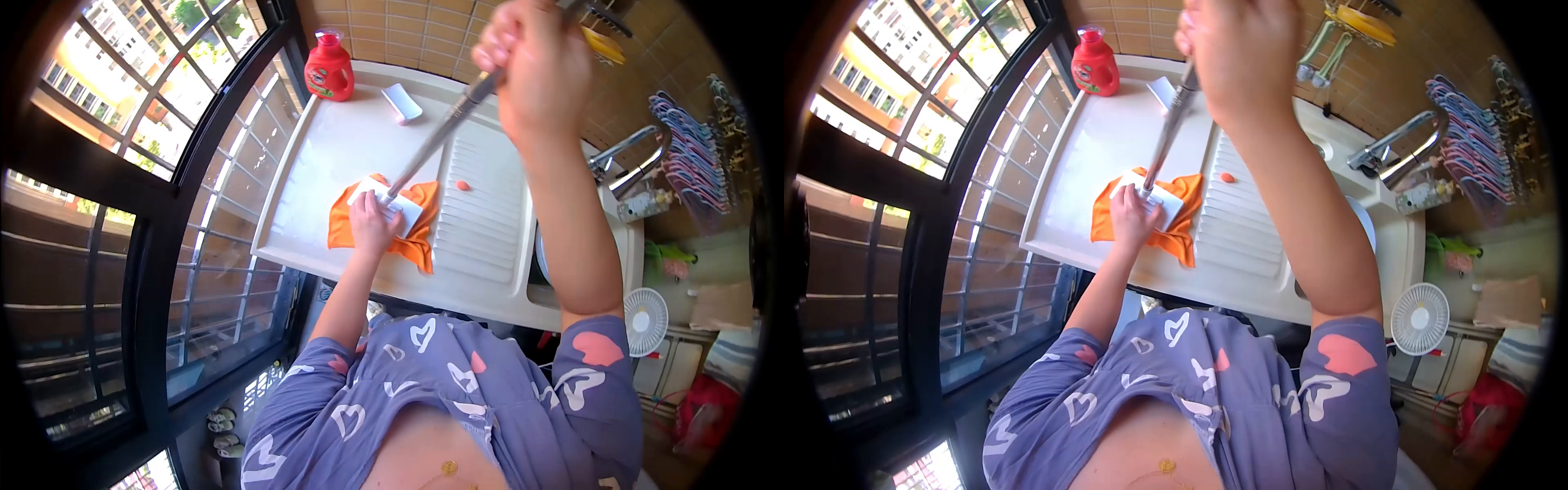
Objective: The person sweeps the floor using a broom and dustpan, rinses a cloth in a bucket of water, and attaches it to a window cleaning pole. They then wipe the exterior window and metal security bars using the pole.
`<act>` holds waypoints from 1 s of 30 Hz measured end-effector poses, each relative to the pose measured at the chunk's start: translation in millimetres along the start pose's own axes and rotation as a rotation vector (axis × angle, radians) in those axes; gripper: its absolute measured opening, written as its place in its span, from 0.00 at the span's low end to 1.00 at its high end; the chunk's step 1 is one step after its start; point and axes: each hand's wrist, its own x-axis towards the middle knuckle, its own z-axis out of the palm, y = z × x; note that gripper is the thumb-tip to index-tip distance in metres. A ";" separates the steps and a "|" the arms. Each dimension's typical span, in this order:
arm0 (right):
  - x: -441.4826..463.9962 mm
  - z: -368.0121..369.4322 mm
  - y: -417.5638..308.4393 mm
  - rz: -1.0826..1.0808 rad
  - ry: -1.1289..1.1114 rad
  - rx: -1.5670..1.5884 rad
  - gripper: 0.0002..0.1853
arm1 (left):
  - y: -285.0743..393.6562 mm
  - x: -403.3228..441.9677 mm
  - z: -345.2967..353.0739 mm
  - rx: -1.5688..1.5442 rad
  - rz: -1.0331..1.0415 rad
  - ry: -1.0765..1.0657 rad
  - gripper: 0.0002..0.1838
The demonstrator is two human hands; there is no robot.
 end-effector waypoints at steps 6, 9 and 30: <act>42.1 18.0 34.3 0.066 -0.091 -0.098 0.22 | -10.9 1.3 15.7 -0.030 0.012 0.033 0.39; 54.7 18.0 34.4 0.108 -0.115 -0.062 0.21 | -1.6 0.8 5.9 -0.059 0.015 0.084 0.32; 62.5 -76.3 -136.3 -0.098 -0.260 -0.122 0.16 | -42.3 93.7 -42.3 -0.405 -0.047 -0.119 0.23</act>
